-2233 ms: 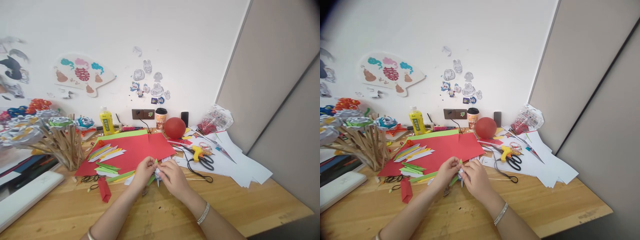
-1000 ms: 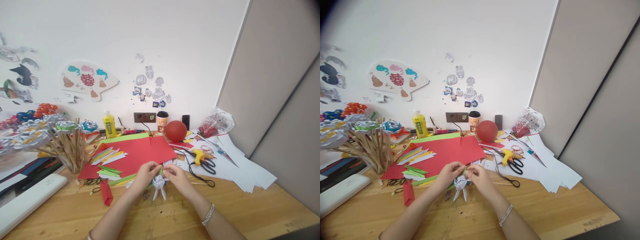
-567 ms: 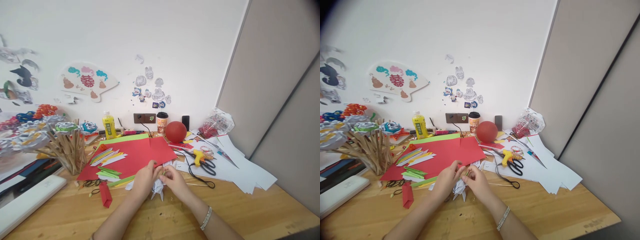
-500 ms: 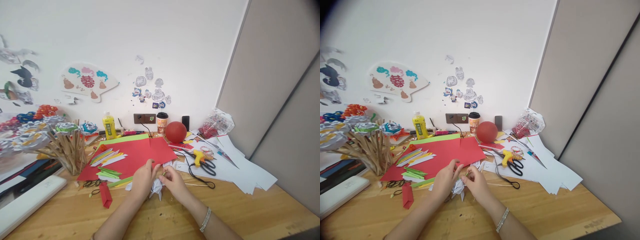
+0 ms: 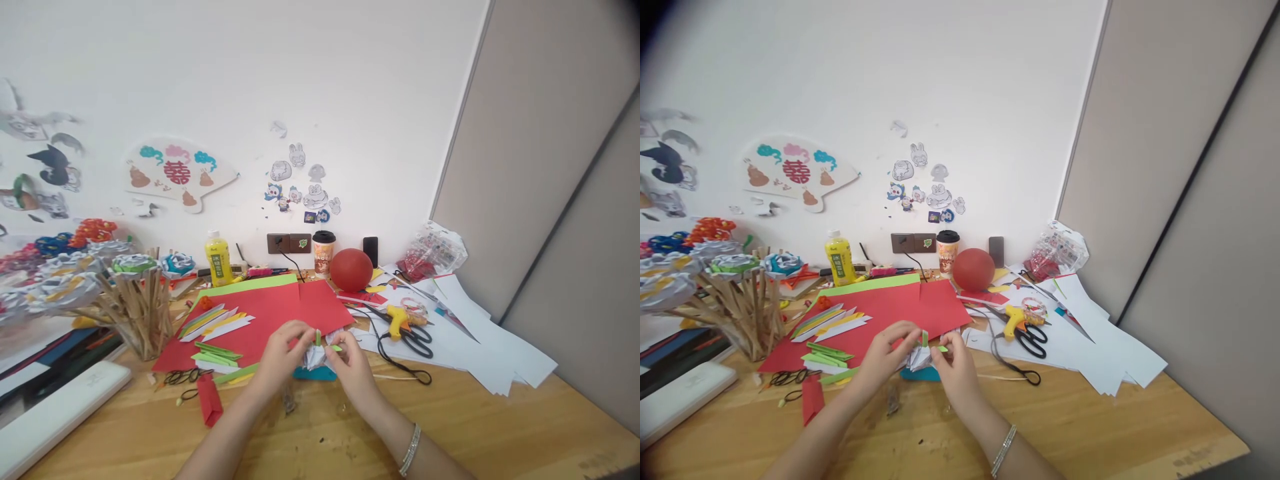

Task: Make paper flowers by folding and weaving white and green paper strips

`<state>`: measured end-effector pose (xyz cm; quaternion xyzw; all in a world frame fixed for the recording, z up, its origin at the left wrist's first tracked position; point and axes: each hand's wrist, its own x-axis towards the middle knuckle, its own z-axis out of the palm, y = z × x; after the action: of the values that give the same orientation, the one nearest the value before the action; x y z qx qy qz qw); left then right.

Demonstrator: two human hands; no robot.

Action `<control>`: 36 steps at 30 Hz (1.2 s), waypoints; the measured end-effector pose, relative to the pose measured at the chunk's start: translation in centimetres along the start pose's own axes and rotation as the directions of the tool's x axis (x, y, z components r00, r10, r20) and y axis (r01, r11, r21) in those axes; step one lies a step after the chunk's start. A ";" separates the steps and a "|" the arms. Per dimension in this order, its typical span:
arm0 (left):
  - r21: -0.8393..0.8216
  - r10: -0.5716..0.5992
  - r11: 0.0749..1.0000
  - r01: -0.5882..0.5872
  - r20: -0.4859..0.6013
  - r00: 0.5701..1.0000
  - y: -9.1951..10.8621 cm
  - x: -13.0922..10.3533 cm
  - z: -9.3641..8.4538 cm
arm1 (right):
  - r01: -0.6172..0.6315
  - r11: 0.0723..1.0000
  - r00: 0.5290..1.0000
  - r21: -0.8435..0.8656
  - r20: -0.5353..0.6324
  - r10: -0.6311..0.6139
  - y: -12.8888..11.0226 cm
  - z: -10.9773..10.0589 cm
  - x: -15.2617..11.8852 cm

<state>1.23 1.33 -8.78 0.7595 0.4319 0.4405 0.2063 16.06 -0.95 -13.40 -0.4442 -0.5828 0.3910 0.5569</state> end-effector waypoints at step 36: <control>-0.227 0.036 0.974 -0.023 0.055 0.998 -0.6 -0.4 0.7 | 0.220 0.975 0.968 0.008 -0.128 -0.217 -0.7 -1.4 0.6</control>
<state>1.51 1.37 -9.74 0.7501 0.3613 0.4673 0.2975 17.38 -0.62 -12.49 -0.3949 -0.5874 0.3046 0.6374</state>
